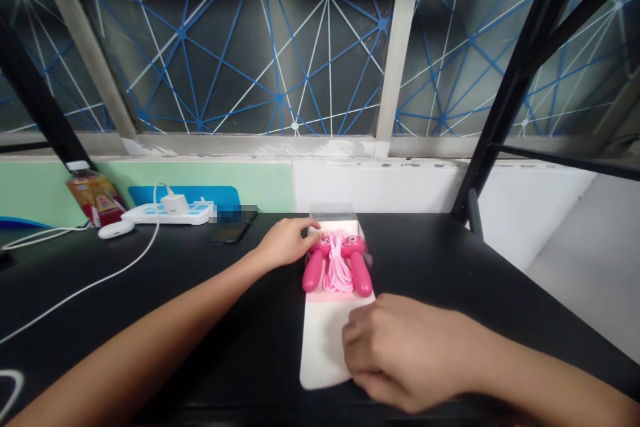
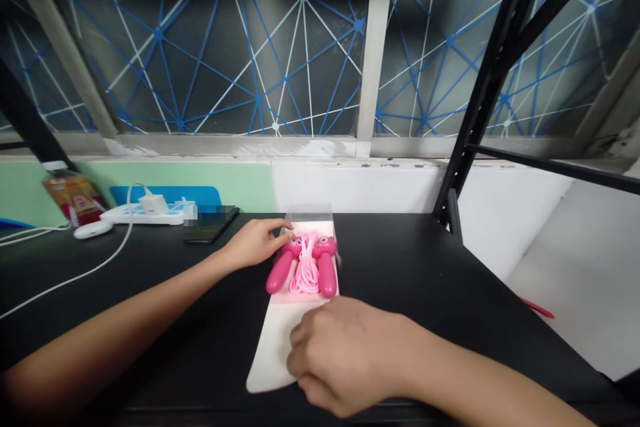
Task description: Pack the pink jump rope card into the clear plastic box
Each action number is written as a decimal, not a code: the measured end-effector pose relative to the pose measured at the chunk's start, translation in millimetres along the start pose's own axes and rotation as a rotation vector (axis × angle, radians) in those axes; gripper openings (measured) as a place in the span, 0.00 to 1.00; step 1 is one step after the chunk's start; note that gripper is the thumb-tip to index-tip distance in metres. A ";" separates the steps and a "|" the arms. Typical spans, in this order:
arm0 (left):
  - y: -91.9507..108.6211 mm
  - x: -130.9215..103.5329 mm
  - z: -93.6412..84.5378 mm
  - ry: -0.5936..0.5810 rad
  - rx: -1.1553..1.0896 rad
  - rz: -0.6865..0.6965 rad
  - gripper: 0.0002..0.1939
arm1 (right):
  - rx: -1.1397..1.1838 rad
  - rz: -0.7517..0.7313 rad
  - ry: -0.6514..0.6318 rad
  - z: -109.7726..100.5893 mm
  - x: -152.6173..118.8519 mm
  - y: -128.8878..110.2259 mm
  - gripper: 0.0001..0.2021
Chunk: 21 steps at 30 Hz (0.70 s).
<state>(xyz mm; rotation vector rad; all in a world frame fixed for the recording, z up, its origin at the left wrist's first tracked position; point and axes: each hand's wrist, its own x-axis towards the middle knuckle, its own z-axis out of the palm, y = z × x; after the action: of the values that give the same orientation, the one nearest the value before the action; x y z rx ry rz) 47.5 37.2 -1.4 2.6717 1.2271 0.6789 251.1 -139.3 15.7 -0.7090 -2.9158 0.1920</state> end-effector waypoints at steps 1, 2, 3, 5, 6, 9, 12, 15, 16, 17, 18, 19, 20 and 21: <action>-1.8 6.4 -0.3 -0.010 0.021 0.006 0.17 | 0.001 -0.004 -0.013 -0.9 -0.8 -2.6 0.05; -3.8 12.3 -0.2 -0.026 0.039 0.016 0.16 | -0.002 -0.007 -0.029 -1.3 -1.4 -5.5 0.05; -5.8 17.5 0.4 -0.038 0.060 0.023 0.15 | -0.003 -0.013 -0.048 -1.6 -1.8 -8.6 0.06; -9.2 26.1 2.6 -0.057 0.096 0.035 0.16 | 0.004 -0.027 -0.099 -3.3 -3.0 -14.8 0.08; -10.4 29.6 3.9 -0.062 0.110 0.038 0.16 | 0.015 -0.033 -0.122 -5.4 -3.9 -17.4 0.07; -10.5 35.2 4.3 -0.083 0.124 0.052 0.16 | 0.117 -0.046 -0.151 -16.6 -6.7 -18.7 0.03; -2.7 29.4 -2.9 -0.074 0.134 0.091 0.18 | 0.286 -0.033 -0.065 -29.8 -9.2 -3.3 0.05; 12.4 9.8 -13.3 0.039 0.177 0.120 0.20 | 0.156 0.216 0.277 -33.0 -13.0 29.0 0.08; 17.7 1.5 -16.0 0.038 0.169 0.134 0.19 | 0.032 0.328 0.399 -30.5 -14.9 41.3 0.08; 22.6 -6.7 -17.8 0.000 0.154 0.154 0.18 | -0.082 0.416 0.465 -26.3 -17.0 53.1 0.08; 26.5 -14.2 -18.7 -0.052 0.127 0.173 0.18 | -0.156 0.490 0.502 -20.6 -19.1 64.0 0.08; 29.3 -20.6 -18.4 -0.091 0.096 0.179 0.18 | -0.179 0.540 0.493 -13.9 -21.0 73.3 0.10; 30.6 -25.5 -16.9 -0.127 0.073 0.181 0.19 | -0.175 0.570 0.478 -6.6 -22.5 80.9 0.13; 30.6 -28.9 -14.5 -0.162 0.052 0.179 0.20 | -0.159 0.581 0.460 0.9 -23.3 86.8 0.17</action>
<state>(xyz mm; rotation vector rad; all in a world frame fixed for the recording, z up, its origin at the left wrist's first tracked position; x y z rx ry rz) 45.6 -5.7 10.4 2.8388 0.9874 0.4458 310.2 -73.7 -1.0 -1.3998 -2.2459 -0.1353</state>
